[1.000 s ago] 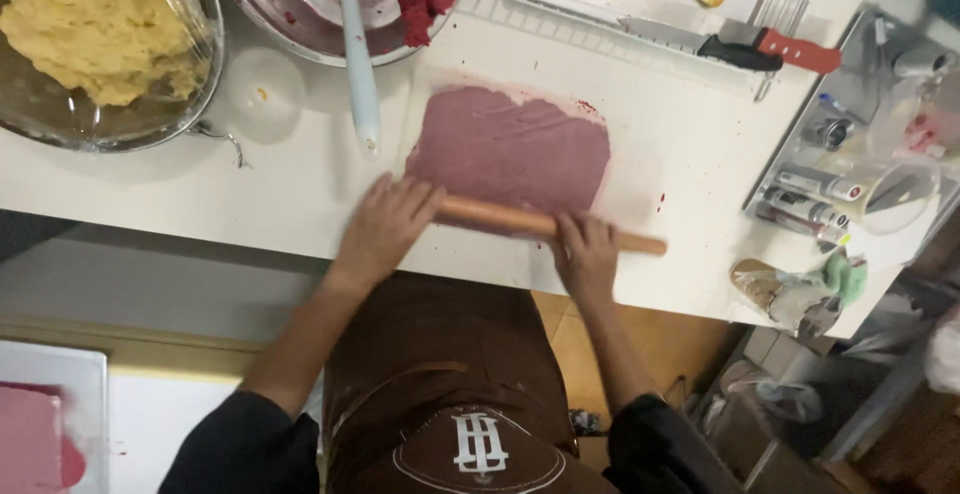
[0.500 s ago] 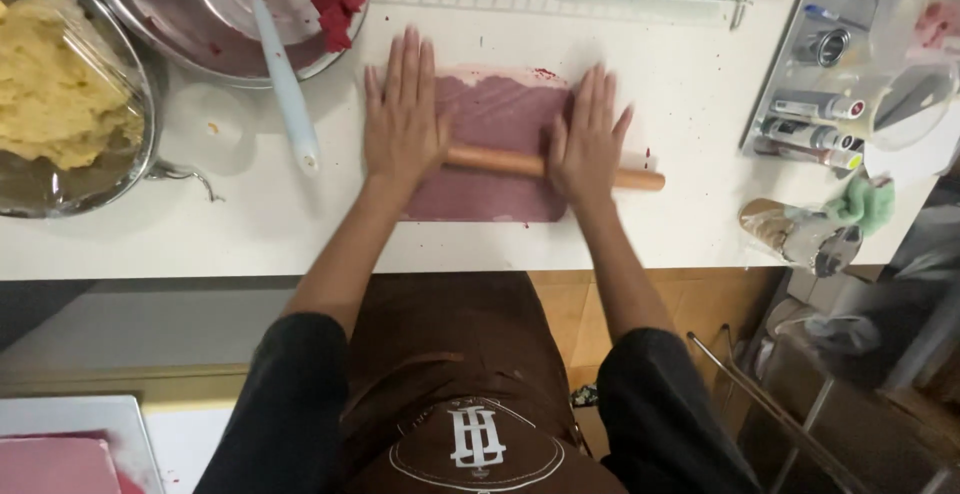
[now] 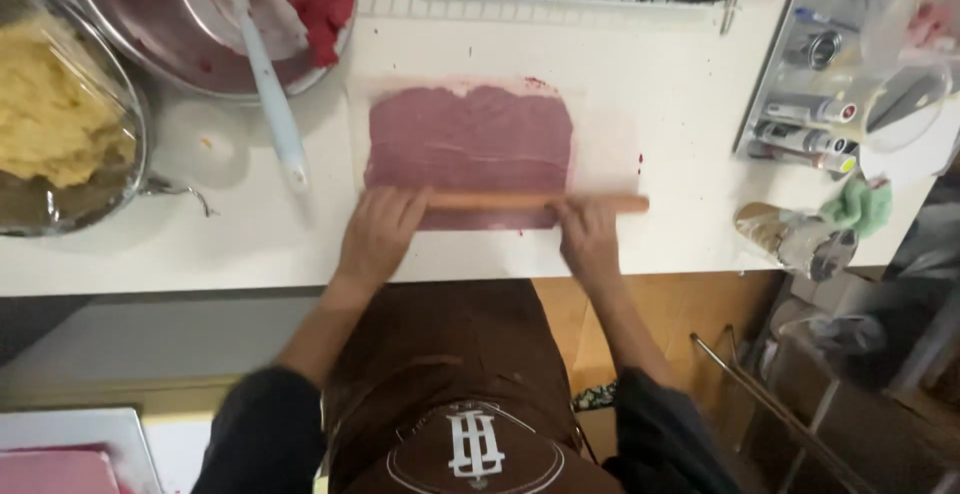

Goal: Rolling out red dough or batter between parchment paper using a rolling pin.

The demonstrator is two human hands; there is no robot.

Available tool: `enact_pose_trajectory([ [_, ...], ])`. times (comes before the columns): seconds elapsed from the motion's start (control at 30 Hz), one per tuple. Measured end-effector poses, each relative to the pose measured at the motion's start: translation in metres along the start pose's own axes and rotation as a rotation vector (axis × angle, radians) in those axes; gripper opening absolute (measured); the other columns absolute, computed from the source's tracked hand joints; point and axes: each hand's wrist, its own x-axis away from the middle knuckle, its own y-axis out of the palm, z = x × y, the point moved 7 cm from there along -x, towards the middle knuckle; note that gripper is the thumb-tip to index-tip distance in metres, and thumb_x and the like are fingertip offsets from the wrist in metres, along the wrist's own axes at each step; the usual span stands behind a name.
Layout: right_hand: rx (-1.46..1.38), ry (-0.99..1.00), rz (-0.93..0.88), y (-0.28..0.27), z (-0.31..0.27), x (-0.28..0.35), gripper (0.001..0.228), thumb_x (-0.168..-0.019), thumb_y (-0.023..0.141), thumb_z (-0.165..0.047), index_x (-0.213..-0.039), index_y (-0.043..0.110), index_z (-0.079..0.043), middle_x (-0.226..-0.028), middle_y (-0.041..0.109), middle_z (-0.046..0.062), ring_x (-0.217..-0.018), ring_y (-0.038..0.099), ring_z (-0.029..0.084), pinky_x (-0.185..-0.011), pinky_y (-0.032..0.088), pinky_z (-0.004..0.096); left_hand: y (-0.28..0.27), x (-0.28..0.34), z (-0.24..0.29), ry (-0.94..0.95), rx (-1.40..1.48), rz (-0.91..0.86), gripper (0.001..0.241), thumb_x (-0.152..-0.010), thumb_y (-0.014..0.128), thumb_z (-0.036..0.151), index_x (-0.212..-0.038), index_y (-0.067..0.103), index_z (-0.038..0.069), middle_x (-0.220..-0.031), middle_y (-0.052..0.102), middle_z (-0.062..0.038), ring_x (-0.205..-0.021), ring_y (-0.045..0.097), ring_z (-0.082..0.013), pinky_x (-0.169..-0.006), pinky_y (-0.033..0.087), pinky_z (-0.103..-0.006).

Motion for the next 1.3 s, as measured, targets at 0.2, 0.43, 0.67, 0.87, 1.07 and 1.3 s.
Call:
enact_pose_trajectory([
  [0.2,0.005,0.076,-0.061,-0.01,-0.019,-0.005,0.043,-0.091,0.074,-0.029,-0.133,0.069,-0.021,-0.119,0.065,0.006,-0.113,0.062,0.027,-0.101,0.042,0.049,0.032,0.047,0.004,-0.06,-0.118,0.063,0.032,-0.104,0.058,0.038,-0.13,0.068,0.022,-0.125,0.065,-0.003,-0.116,0.063,-0.0228,-0.104,0.045,-0.0515],
  [0.43,0.019,0.083,-0.023,-0.018,-0.038,0.017,0.04,-0.093,0.071,-0.022,-0.132,0.071,-0.021,-0.125,0.068,0.004,-0.115,0.064,0.027,-0.095,0.048,0.045,0.037,0.068,0.017,-0.039,-0.097,0.108,0.03,-0.105,0.057,0.018,-0.132,0.068,0.024,-0.126,0.069,0.001,-0.117,0.065,-0.0217,-0.111,0.043,-0.0495],
  [0.67,0.117,0.224,-0.188,-0.003,-0.018,-0.035,0.078,-0.107,0.027,-0.053,-0.156,0.036,0.007,-0.161,0.038,0.026,-0.15,0.032,0.041,-0.118,0.009,0.057,0.046,0.015,0.004,-0.26,-0.157,-0.012,0.088,-0.103,0.027,0.07,-0.152,0.046,-0.001,-0.161,0.042,-0.021,-0.151,0.036,-0.0328,-0.123,0.005,-0.0539],
  [0.87,0.063,0.416,-0.326,0.011,0.031,-0.115,0.072,-0.107,0.035,-0.043,-0.162,0.018,0.001,-0.17,0.018,0.019,-0.157,0.012,0.034,-0.122,0.0,0.063,0.038,-0.072,-0.038,-0.361,0.005,-0.134,0.084,-0.102,0.049,0.053,-0.159,0.03,-0.005,-0.166,0.023,-0.023,-0.154,0.021,-0.0347,-0.12,0.02,-0.0605],
  [1.07,0.021,0.386,-0.173,0.001,-0.005,-0.068,0.069,-0.108,0.033,-0.039,-0.16,0.016,0.004,-0.169,0.019,0.022,-0.159,0.014,0.037,-0.128,0.001,0.059,0.036,-0.021,-0.013,-0.29,0.048,-0.094,0.082,-0.096,0.061,0.041,-0.157,0.033,-0.007,-0.165,0.03,-0.024,-0.154,0.027,-0.0362,-0.122,0.021,-0.0602],
  [1.3,0.041,0.393,-0.189,0.005,0.013,-0.108,0.069,-0.109,0.022,-0.042,-0.157,0.027,0.007,-0.165,0.029,0.025,-0.156,0.021,0.038,-0.126,0.01,0.062,0.047,-0.062,-0.032,-0.313,0.007,-0.117,0.08,-0.107,0.049,0.051,-0.158,0.03,-0.008,-0.166,0.025,-0.025,-0.155,0.024,-0.034,-0.123,0.023,-0.0553],
])
